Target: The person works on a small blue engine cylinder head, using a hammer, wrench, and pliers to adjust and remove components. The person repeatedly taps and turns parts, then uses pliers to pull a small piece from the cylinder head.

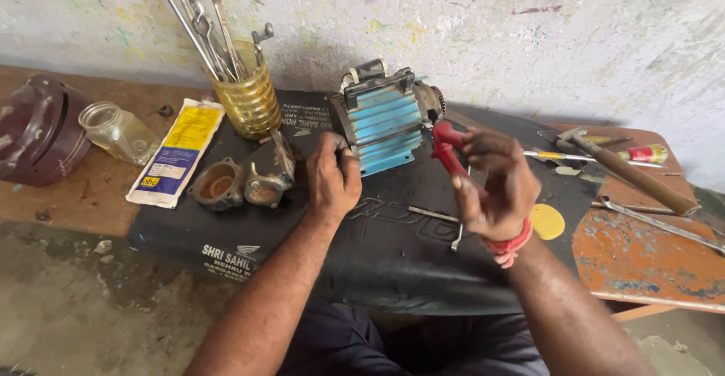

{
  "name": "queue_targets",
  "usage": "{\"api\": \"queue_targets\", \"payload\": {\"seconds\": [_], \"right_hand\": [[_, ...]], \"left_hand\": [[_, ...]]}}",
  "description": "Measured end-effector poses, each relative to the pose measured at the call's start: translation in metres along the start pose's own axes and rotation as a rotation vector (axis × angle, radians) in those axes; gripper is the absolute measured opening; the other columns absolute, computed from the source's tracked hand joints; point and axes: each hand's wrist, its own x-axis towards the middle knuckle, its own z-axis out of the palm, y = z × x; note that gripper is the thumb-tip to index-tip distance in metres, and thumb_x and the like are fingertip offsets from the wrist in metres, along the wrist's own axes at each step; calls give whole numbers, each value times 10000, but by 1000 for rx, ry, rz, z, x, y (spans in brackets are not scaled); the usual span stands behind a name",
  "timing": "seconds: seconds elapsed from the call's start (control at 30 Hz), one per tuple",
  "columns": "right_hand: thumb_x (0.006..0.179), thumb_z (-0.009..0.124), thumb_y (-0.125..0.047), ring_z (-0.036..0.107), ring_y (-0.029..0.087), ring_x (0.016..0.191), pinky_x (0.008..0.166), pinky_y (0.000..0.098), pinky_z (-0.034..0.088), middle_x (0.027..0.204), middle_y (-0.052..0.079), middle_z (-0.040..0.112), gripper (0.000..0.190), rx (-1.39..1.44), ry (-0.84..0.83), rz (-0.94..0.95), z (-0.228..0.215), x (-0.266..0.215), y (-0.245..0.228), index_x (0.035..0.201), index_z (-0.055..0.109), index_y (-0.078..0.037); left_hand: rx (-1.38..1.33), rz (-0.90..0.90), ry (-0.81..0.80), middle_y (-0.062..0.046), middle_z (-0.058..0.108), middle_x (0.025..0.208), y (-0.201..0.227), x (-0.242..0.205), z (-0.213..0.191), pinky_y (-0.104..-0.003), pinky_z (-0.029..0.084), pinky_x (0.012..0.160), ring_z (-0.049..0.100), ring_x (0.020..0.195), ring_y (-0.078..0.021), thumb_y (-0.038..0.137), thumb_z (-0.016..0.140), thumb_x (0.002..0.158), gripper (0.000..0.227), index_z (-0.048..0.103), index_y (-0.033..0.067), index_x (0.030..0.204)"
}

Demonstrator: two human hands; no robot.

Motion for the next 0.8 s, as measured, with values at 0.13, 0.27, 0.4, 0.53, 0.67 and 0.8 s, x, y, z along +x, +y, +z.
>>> {"api": "queue_targets", "payload": {"seconds": [0.13, 0.27, 0.4, 0.53, 0.67, 0.8], "right_hand": [[988, 738, -12, 734, 246, 918, 780, 340, 592, 965, 180, 705, 174, -136, -98, 78, 2, 50, 6, 1027, 572, 22], [1007, 741, -14, 714, 154, 852, 738, 306, 560, 912, 112, 689, 169, 99, -189, 459, 8, 124, 11, 1033, 578, 19], [1016, 753, -46, 677, 182, 920, 838, 311, 550, 1038, 143, 684, 226, 191, -163, 441, 3, 117, -1, 1119, 576, 51], [964, 717, -96, 696, 358, 1090, 970, 410, 566, 1100, 234, 651, 283, 20, -44, 86, 3, 37, -21, 1102, 539, 75], [977, 667, -112, 661, 335, 1071, 1038, 482, 561, 1099, 228, 625, 237, 93, 16, 53, 7, 2, -9, 1062, 516, 50], [1037, 688, -40, 696, 282, 1041, 976, 401, 601, 1123, 211, 644, 185, 181, -11, 150, 4, 19, -1, 1067, 528, 46]], "left_hand": [[12, 16, -7, -182, 568, 777, -3, 1, 0, -459, 490, 627, 622, 677, -350, 39, 517, 943, 53, 499, -6, 923], [82, 27, -5, -185, 571, 759, -2, 4, 1, -464, 488, 617, 614, 663, -359, 51, 537, 932, 81, 492, -6, 898], [100, 41, -5, -189, 580, 756, 0, 5, 0, -474, 489, 623, 621, 670, -374, 56, 546, 939, 91, 496, -5, 895], [51, 7, -8, -184, 573, 749, -1, -1, 0, -459, 492, 620, 618, 656, -356, 47, 530, 942, 65, 497, -4, 916], [13, -18, -2, -164, 593, 756, 0, 0, 1, -446, 500, 639, 633, 675, -337, 42, 513, 960, 41, 497, 8, 942], [18, -25, 9, -179, 593, 774, 2, -2, 1, -452, 497, 634, 627, 678, -346, 37, 516, 949, 56, 511, -12, 975]]}}
